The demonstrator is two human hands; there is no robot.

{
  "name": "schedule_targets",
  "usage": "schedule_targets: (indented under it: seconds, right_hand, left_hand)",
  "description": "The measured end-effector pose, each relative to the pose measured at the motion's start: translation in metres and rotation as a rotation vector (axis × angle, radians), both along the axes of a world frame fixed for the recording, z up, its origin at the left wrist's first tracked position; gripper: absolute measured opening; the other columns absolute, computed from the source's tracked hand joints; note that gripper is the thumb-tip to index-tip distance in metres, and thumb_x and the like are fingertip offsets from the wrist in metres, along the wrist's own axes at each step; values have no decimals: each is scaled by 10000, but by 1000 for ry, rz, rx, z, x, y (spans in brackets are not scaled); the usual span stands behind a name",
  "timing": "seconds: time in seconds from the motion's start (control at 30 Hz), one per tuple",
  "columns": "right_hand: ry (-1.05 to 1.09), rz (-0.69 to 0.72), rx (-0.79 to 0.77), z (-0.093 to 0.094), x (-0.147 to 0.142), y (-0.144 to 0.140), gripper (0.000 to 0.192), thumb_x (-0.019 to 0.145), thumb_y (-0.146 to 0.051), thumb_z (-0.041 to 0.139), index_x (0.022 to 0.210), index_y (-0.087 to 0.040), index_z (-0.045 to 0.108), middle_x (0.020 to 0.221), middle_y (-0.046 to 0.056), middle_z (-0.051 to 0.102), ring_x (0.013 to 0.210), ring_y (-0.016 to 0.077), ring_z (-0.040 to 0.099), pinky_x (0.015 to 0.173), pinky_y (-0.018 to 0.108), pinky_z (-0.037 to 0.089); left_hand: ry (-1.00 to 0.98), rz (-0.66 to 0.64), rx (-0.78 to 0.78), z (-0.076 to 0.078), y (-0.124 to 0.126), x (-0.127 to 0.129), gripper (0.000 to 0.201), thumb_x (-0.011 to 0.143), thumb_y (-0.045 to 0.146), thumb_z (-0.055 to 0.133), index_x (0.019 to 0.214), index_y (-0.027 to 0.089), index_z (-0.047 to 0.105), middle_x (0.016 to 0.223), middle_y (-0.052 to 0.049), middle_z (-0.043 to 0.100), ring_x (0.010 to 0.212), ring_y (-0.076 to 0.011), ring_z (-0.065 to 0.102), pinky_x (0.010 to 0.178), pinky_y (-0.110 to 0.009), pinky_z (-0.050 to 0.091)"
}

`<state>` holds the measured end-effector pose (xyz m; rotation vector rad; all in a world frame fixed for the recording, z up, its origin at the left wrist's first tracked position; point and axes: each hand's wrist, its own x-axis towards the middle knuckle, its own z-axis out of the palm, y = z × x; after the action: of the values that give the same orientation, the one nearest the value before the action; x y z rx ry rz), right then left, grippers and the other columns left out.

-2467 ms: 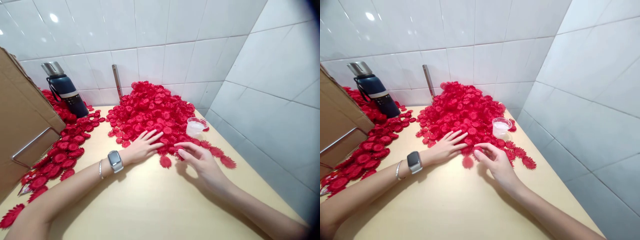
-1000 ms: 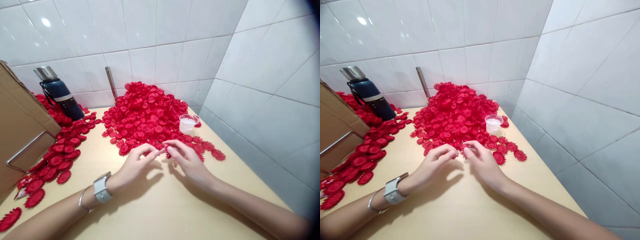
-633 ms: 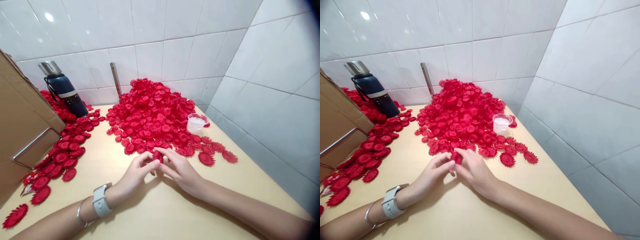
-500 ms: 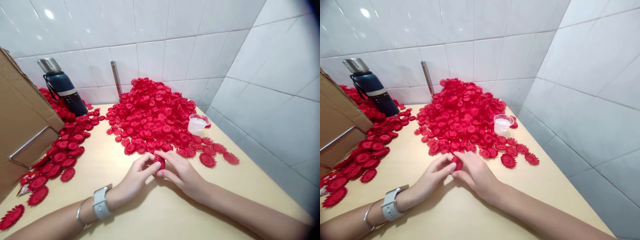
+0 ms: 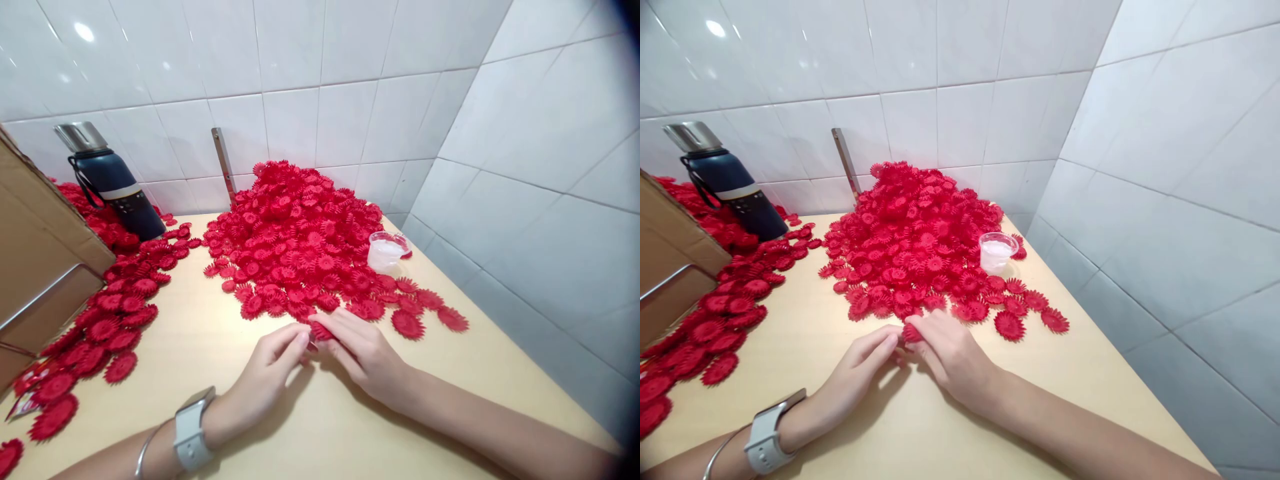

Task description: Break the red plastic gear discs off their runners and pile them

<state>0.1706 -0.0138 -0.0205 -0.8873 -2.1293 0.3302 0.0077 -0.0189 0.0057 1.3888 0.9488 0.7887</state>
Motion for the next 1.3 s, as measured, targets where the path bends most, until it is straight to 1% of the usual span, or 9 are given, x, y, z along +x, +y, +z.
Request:
schedule_targets:
  seconds: [0.27,0.47,0.53,0.6,0.7,0.73,0.83,1.03,1.3]
  right_hand:
    - [149,-61,-281,11,3,-2,161,783,-102,490,802,-192,621,702,26,602,656,157,537,597,269,441]
    - [115,-9,-245,10,2,-4,184,825,-222,501,724,-196,652,683,34,640,632,159,559,581,274,448]
    - [87,12,-184,7,1,-4,185,838,-222,481,783,-201,656,711,41,652,662,170,573,615,293,460]
    - [84,-8,-129,5,0,-3,183,820,-239,507,956,-197,623,840,67,662,762,196,586,685,327,475]
    - [101,-122,-151,4,-1,-3,441,749,-334,590,1155,-182,508,970,97,634,848,229,580,728,361,488]
    - [101,-158,-190,4,-1,-3,441,745,-355,589,1144,-185,514,940,90,639,815,225,587,703,355,496]
    - [96,-162,-290,7,-3,-5,249,794,-355,527,972,-197,600,797,53,648,679,189,592,624,317,495]
    - [102,-131,-289,9,-1,-5,119,805,-284,528,839,-185,585,712,30,593,622,159,544,571,271,446]
    - [38,-79,-150,10,2,-4,239,861,-186,389,691,-176,556,611,33,560,550,145,499,506,259,401]
  left_hand:
    - [4,53,13,-3,1,-4,152,802,289,505,811,166,594,765,-23,593,707,-141,542,694,-265,426]
    - [34,-11,12,-5,2,-5,132,754,250,575,825,151,626,826,-52,625,781,-174,558,707,-271,423]
    - [28,-7,-1,-3,2,-5,114,750,237,577,787,145,633,796,-47,625,758,-165,555,699,-264,421]
    - [20,13,-13,-2,3,-4,109,756,226,567,721,143,628,732,-32,615,715,-151,550,683,-255,420]
    - [18,94,-16,-2,4,-3,163,769,226,549,633,149,595,630,3,569,635,-123,531,629,-235,413]
    - [10,117,-21,-2,5,-3,148,766,224,553,640,154,590,627,11,565,629,-119,534,623,-232,415]
    - [-43,108,-17,-5,5,-4,24,732,194,593,735,171,598,721,4,601,697,-137,565,678,-256,436]
    - [-101,33,-93,-7,5,-6,148,753,159,528,855,188,632,876,-36,628,848,-188,588,790,-310,433]
    - [-65,125,-93,-6,7,-5,125,750,216,543,827,166,628,844,-61,634,821,-198,591,748,-308,448]
